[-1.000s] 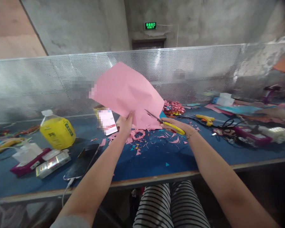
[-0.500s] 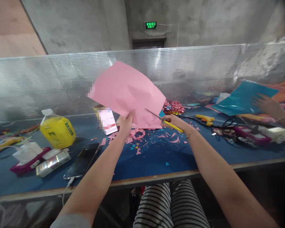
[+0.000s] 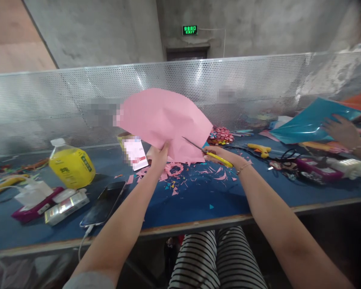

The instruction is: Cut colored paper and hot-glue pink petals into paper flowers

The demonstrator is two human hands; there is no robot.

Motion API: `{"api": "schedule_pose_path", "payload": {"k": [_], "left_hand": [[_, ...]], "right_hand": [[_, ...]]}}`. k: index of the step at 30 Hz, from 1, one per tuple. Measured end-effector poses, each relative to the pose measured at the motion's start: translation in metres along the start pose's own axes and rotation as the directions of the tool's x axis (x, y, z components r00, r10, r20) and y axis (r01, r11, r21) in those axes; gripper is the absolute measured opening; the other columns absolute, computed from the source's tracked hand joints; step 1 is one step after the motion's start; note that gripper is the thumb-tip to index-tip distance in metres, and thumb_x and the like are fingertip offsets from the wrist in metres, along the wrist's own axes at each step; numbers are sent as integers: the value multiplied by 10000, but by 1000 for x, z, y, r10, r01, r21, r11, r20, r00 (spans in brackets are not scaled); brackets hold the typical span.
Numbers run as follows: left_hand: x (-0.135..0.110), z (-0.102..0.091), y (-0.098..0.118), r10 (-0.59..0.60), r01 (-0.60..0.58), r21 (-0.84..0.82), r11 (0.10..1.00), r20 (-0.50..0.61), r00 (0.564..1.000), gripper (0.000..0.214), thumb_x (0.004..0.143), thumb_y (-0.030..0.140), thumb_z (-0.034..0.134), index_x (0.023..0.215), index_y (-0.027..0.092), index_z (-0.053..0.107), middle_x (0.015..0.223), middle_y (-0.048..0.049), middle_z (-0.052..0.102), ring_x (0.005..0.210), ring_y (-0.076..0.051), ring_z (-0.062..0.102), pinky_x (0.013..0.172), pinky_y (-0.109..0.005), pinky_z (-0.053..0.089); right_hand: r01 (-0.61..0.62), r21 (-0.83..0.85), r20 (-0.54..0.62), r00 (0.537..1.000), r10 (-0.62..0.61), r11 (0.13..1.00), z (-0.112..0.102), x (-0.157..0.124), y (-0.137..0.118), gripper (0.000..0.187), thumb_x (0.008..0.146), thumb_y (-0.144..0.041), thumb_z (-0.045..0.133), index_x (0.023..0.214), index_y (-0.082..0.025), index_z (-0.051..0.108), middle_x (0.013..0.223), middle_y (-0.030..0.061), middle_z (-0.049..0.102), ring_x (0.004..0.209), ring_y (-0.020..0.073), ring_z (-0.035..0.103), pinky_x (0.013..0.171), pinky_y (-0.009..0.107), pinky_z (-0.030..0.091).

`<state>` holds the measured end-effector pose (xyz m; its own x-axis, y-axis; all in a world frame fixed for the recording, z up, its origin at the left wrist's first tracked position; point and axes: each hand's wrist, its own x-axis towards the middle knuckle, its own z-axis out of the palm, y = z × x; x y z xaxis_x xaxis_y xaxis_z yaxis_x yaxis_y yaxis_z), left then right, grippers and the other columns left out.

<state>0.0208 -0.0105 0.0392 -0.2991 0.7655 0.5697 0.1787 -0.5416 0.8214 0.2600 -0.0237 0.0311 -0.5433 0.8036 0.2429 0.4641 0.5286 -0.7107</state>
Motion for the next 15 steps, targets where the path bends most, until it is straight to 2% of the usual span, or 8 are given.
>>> {"api": "schedule_pose_path", "payload": {"k": [4, 8, 15], "left_hand": [[-4, 1, 4, 6, -6, 42, 999, 15, 1000, 341, 722, 344, 610, 961, 101, 613, 1052, -140, 635, 1053, -249, 551, 946, -383, 414], [-3, 1, 4, 3, -4, 51, 999, 22, 1000, 339, 729, 340, 601, 972, 104, 616, 1059, -141, 633, 1051, -248, 551, 946, -386, 413], [2, 1, -3, -20, 21, -33, 999, 29, 999, 331, 685, 345, 639, 932, 125, 629, 982, -125, 655, 1021, -242, 566, 896, -370, 451]], "right_hand": [[-19, 26, 20, 1000, 19, 999, 2, -1, -5, 280, 778, -459, 496, 813, -191, 424, 623, -53, 379, 499, 62, 338, 448, 202, 282], [4, 2, -24, 1000, -4, 1000, 4, 0, -8, 255, 790, -435, 484, 776, -191, 414, 606, -42, 383, 511, 70, 344, 453, 209, 288], [-62, -75, -83, 995, 56, 995, 3, 5, -4, 269, 736, -436, 548, 750, -175, 485, 566, -40, 388, 486, 70, 335, 460, 225, 276]]}}
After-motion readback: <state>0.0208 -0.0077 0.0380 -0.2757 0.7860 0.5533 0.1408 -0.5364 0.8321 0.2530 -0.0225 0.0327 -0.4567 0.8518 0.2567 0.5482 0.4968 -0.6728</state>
